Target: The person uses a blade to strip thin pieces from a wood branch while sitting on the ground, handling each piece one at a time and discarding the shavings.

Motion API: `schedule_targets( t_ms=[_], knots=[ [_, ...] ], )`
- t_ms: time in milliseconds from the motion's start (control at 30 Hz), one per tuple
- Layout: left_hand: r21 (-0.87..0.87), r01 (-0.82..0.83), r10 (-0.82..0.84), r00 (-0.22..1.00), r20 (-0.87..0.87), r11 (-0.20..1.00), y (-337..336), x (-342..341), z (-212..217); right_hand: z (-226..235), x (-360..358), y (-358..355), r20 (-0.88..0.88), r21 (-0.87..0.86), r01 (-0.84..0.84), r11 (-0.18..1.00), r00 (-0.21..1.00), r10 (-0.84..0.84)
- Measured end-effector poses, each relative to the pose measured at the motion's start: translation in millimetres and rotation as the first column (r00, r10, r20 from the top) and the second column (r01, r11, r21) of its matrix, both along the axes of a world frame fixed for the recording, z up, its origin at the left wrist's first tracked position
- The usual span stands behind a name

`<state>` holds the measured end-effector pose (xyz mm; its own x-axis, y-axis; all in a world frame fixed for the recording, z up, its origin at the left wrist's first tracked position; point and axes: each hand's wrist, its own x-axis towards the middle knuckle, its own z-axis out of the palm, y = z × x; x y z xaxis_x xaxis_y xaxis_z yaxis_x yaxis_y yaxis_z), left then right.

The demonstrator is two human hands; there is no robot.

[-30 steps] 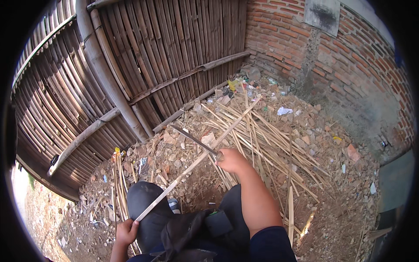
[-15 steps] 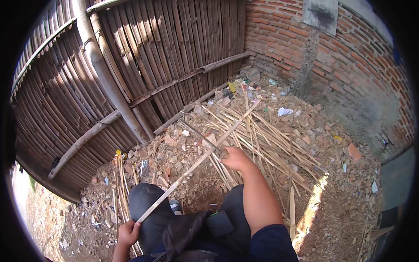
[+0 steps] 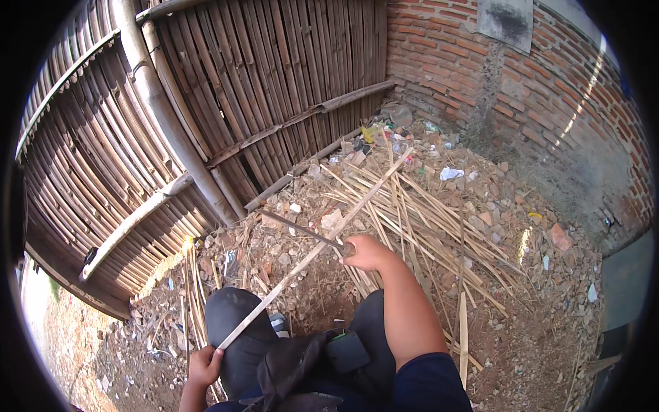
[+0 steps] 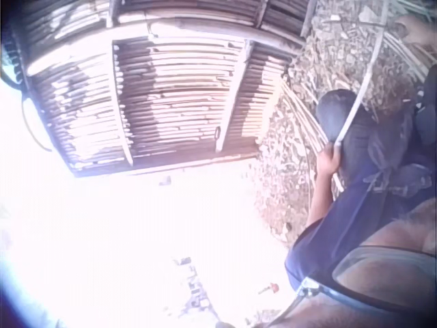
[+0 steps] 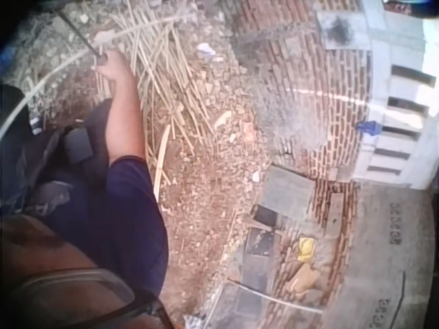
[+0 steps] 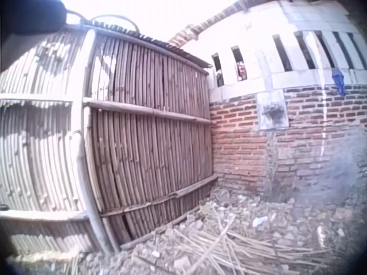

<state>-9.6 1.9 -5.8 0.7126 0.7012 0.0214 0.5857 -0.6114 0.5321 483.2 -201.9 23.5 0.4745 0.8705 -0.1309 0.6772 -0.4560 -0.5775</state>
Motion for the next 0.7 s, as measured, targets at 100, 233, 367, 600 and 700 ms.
schedule_targets(
  t_ms=[100, 233, 367, 600, 700],
  knots=[
    [0.034, 0.002, -0.002, 1.000, -0.005, 0.999, -2, 6, 1, -20, 27, -13, -0.064, 0.057, 0.294, 0.954, 0.955, -0.290],
    [0.000, -0.036, 0.036, 0.999, -0.034, 0.999, -1, 0, 2, 11, 0, -1, 0.052, 0.010, 0.299, 0.954, 0.953, -0.299],
    [-0.014, -0.012, 0.012, 1.000, -0.015, 1.000, 2, 2, 0, 19, -15, 3, 0.072, 0.067, 0.218, 0.974, 0.972, -0.222],
    [-0.001, -0.009, 0.009, 1.000, -0.021, 1.000, 4, -5, -8, 29, -22, 3, 0.010, -0.064, 0.007, 0.998, 1.000, -0.006],
    [-0.003, -0.012, 0.012, 1.000, 0.003, 1.000, 3, 0, -8, 7, 6, -10, -0.031, 0.036, 0.190, 0.981, 0.981, -0.189]
  ],
)
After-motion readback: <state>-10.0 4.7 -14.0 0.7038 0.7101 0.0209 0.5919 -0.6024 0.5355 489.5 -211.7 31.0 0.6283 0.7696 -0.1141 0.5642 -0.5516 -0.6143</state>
